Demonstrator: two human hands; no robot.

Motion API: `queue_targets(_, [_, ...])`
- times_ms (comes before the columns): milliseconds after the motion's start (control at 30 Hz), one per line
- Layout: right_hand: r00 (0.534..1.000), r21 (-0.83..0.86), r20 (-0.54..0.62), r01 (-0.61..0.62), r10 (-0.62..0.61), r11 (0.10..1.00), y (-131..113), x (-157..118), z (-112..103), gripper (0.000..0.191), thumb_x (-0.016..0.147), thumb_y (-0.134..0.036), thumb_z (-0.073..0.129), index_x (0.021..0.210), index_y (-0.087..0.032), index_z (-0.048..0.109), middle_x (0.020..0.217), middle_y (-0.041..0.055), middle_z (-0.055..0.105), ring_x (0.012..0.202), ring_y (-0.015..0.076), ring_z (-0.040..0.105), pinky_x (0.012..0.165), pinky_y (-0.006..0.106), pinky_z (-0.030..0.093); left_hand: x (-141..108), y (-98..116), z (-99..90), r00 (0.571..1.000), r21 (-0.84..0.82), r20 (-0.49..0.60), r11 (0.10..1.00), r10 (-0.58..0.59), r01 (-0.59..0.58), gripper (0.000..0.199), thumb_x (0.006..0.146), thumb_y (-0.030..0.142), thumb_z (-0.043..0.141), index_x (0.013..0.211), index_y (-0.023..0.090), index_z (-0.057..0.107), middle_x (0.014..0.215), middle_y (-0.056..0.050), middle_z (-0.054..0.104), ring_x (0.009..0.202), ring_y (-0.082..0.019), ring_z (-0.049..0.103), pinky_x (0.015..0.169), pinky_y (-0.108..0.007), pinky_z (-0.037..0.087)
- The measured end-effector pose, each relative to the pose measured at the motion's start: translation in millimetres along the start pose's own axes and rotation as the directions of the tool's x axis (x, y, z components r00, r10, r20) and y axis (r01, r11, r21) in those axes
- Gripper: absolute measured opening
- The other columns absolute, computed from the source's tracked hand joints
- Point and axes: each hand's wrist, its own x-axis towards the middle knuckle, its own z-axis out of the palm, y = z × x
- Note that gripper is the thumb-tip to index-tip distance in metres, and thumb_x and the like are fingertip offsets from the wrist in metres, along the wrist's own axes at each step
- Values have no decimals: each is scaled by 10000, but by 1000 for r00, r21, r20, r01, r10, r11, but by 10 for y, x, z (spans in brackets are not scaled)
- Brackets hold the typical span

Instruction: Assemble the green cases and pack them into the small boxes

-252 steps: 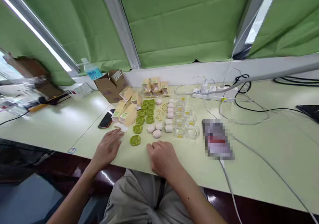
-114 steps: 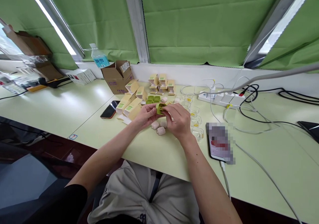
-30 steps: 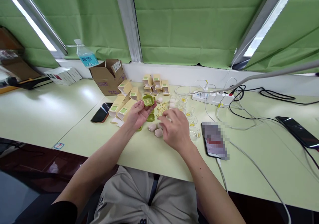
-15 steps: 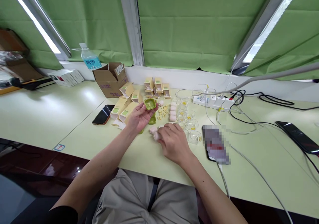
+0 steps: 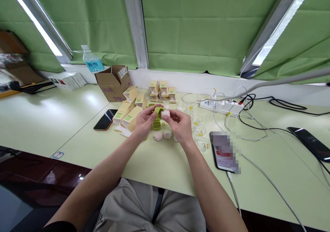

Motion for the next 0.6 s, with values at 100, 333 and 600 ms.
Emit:
queue_targets(100, [1000, 22, 22, -6, 5, 1000, 3, -39, -29, 533, 701, -629, 973, 998, -197, 875, 974, 89, 873, 885, 255, 805, 838, 386, 644, -17, 55, 30, 999, 93, 30, 995, 30, -33, 514, 933, 565, 845, 1309, 215, 812, 1323, -112, 793, 1024, -190, 730, 866, -295, 570])
queue_targets(333, [1000, 81, -2, -23, 23, 996, 5, -56, -41, 475, 713, -592, 966, 960, -198, 868, 931, 69, 859, 827, 227, 775, 794, 375, 640, -30, 78, 68, 999, 147, 54, 989, -3, -5, 541, 932, 601, 833, 1315, 220, 810, 1326, -129, 788, 1033, -205, 728, 849, -312, 571])
queue_targets(600, [993, 136, -68, -90, 100, 987, 52, -72, -22, 424, 703, -536, 958, 924, -186, 865, 792, 29, 811, 671, 167, 681, 713, 344, 592, -35, -8, 81, 1000, 203, 27, 979, 8, -13, 541, 936, 586, 830, 1308, 195, 796, 1319, -143, 784, 1066, -223, 722, 937, -350, 576])
